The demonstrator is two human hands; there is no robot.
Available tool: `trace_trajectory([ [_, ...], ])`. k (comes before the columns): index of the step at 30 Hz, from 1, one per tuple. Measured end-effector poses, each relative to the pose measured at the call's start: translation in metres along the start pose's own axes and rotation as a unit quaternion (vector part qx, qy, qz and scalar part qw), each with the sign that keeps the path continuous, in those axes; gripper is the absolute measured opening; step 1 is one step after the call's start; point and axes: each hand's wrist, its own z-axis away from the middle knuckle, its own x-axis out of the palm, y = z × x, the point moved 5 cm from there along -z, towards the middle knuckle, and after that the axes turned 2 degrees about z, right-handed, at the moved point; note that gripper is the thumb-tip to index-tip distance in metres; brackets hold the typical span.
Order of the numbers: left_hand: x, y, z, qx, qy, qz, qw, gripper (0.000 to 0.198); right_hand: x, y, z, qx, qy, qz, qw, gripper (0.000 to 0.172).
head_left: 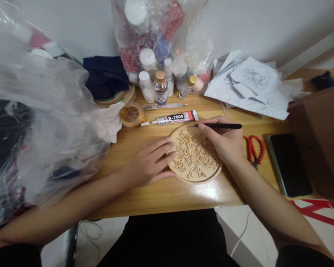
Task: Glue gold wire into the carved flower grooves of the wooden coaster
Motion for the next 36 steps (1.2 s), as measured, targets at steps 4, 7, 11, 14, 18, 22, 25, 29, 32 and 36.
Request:
trace_trajectory([
  [4, 0.0, 0.001, 0.0004, 0.002, -0.004, -0.012, 1.0, 0.045, -0.0003, 0.0006, 0.0003, 0.005, -0.001, -0.002, 1.0, 0.005],
  [7, -0.0008, 0.0016, 0.0002, 0.002, -0.005, -0.02, 1.0, 0.044, 0.0, 0.0008, 0.0001, 0.006, -0.003, -0.004, 1.0, 0.004],
  [11, -0.0013, 0.002, -0.0005, 0.001, -0.011, -0.035, 0.999, 0.042, -0.0001, 0.0003, -0.0001, 0.003, 0.004, 0.003, 1.0, 0.005],
  [14, -0.0018, 0.0022, -0.0013, 0.004, -0.013, -0.038, 0.999, 0.042, -0.0001, 0.0001, 0.0001, 0.004, 0.004, 0.0, 1.0, 0.005],
  [18, -0.0023, 0.0024, -0.0015, 0.007, -0.004, -0.039, 0.999, 0.042, 0.0, -0.0001, 0.0003, 0.006, 0.002, -0.003, 1.0, 0.005],
  [22, -0.003, 0.003, -0.0009, 0.008, 0.019, -0.059, 0.998, 0.045, -0.0002, -0.0004, 0.0004, 0.008, 0.002, -0.007, 1.0, 0.004],
  [25, -0.0038, 0.0024, -0.0009, -0.003, 0.03, -0.069, 0.997, 0.05, -0.0002, 0.0001, 0.0004, 0.016, 0.001, -0.006, 1.0, 0.005],
  [29, -0.0047, 0.0018, -0.0014, -0.01, 0.027, -0.062, 0.998, 0.048, -0.0003, -0.0005, 0.0003, 0.01, 0.002, 0.006, 1.0, 0.005],
  [32, -0.0049, 0.002, -0.0012, -0.002, 0.024, -0.056, 0.998, 0.042, -0.0002, -0.0005, 0.0002, 0.009, 0.002, 0.009, 1.0, 0.005],
  [36, -0.0034, 0.0017, 0.0012, 0.006, 0.034, -0.047, 0.998, 0.037, 0.0, 0.0001, 0.0002, 0.014, -0.001, 0.004, 1.0, 0.007],
])
